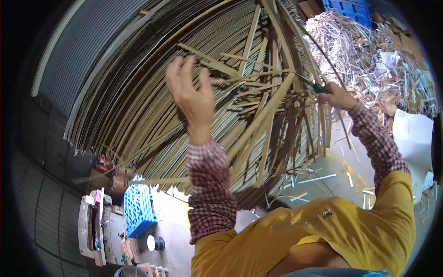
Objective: Cutting and removing strips from a large stack of cardboard sheets using shears.
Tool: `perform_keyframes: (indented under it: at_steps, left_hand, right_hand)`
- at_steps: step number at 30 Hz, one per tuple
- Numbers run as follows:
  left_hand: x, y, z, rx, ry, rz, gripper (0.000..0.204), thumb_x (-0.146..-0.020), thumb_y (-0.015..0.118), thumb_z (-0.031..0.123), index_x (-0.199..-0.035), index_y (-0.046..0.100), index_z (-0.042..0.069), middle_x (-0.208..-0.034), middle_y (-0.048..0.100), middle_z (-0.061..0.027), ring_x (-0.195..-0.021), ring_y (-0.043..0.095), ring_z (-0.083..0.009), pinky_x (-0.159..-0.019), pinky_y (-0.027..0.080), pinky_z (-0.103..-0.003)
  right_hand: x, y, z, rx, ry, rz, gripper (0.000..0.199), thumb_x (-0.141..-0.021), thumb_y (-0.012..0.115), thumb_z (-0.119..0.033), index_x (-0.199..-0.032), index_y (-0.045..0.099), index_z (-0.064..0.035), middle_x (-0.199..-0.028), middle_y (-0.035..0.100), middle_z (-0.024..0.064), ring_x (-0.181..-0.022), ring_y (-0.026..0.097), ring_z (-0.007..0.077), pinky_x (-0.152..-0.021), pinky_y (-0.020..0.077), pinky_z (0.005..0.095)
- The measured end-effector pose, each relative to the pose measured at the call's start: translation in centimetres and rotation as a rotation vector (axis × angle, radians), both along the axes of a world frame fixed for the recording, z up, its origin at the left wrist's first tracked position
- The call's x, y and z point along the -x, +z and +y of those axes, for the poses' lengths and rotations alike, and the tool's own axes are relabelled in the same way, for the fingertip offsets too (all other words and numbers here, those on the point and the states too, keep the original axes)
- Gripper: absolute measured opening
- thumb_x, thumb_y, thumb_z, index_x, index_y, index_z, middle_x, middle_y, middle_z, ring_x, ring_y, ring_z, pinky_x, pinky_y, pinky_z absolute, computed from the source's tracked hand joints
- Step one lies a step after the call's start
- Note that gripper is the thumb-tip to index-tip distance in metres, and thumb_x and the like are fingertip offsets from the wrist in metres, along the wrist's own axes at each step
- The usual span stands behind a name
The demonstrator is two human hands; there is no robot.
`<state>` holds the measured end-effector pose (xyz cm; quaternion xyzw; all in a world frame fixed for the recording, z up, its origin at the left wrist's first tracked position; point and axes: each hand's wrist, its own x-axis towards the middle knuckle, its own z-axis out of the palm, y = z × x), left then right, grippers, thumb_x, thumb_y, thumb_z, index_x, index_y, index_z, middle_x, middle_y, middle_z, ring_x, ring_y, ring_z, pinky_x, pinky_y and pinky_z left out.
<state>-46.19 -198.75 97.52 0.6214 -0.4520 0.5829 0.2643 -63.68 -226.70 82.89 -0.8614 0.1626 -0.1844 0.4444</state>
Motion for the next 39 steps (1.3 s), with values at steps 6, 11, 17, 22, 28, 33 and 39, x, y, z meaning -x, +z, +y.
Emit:
perform_keyframes:
  at_steps: [6,11,17,22,28,33,39]
  left_hand:
    - [-8.1,6.3,-0.6,-0.026,0.517,-0.179,0.03,-0.076,0.062,0.021,-0.104,0.056,0.011,-0.101,0.052,-0.0061,-0.095,0.045,-0.0216,-0.079,0.033,-0.038]
    - [-8.4,9.2,0.0,-0.176,0.61,-0.329,0.015,-0.078,0.059,0.017,-0.091,0.059,0.01,-0.081,0.054,-0.003,-0.076,0.047,-0.0167,-0.067,0.034,-0.032]
    - [-2.8,-3.1,-2.8,-0.376,0.337,-0.228,0.01,-0.075,0.048,0.011,-0.08,0.054,0.005,-0.072,0.051,-0.0091,-0.063,0.051,-0.0253,-0.059,0.039,-0.036]
    - [3.2,-13.4,-9.6,-0.534,-0.424,0.298,0.03,-0.081,0.052,0.014,-0.108,0.05,0.0,-0.102,0.051,-0.0242,-0.096,0.049,-0.0371,-0.079,0.04,-0.042]
    - [4.3,-12.3,-7.7,-0.393,-0.543,0.22,0.026,-0.078,0.058,0.009,-0.101,0.053,-0.002,-0.091,0.053,-0.0161,-0.089,0.05,-0.0304,-0.075,0.041,-0.037]
    - [4.5,-9.3,-3.9,-0.229,-0.504,0.305,0.02,-0.072,0.06,0.002,-0.091,0.06,0.0,-0.096,0.055,-0.0146,-0.094,0.051,-0.0286,-0.078,0.043,-0.036]
    - [2.2,-2.5,2.1,0.0,-0.199,-0.07,0.025,-0.08,0.054,0.011,-0.104,0.056,0.002,-0.109,0.054,-0.0141,-0.108,0.046,-0.029,-0.09,0.038,-0.042]
  right_hand:
    - [7.5,5.2,3.2,0.083,0.401,-0.103,0.044,-0.075,0.061,-0.046,-0.082,0.062,-0.0021,-0.055,0.049,-0.0025,-0.049,0.042,0.0087,-0.045,0.031,0.0256]
    - [5.1,10.0,5.4,0.131,0.464,-0.438,0.042,-0.077,0.059,-0.045,-0.081,0.063,-0.0035,-0.058,0.052,-0.0018,-0.05,0.043,0.0087,-0.046,0.0322,0.0256]
    - [-3.1,16.7,6.7,0.451,0.135,-0.557,0.045,-0.075,0.056,-0.051,-0.078,0.067,-0.0073,-0.064,0.054,-0.001,-0.053,0.042,0.0105,-0.05,0.0337,0.0246]
    - [-11.7,21.5,10.0,0.316,0.328,-0.381,0.043,-0.079,0.054,-0.045,-0.08,0.067,-0.0042,-0.087,0.061,0.0131,-0.067,0.054,0.0192,-0.055,0.0418,0.0295]
    - [-17.2,24.2,11.3,0.207,0.304,-0.239,0.045,-0.084,0.048,-0.039,-0.1,0.058,0.0026,-0.094,0.058,0.0165,-0.083,0.055,0.0263,-0.071,0.0492,0.0496]
    - [-17.7,20.5,11.7,-0.068,0.48,-0.437,0.037,-0.082,0.053,-0.034,-0.069,0.061,-0.0006,-0.059,0.058,0.0052,-0.049,0.051,0.0124,-0.044,0.0401,0.0266]
    - [-8.0,4.0,6.6,0.112,0.119,-0.2,0.033,-0.082,0.052,-0.03,-0.073,0.054,0.0018,-0.056,0.049,0.007,-0.051,0.047,0.0125,-0.052,0.0419,0.0319]
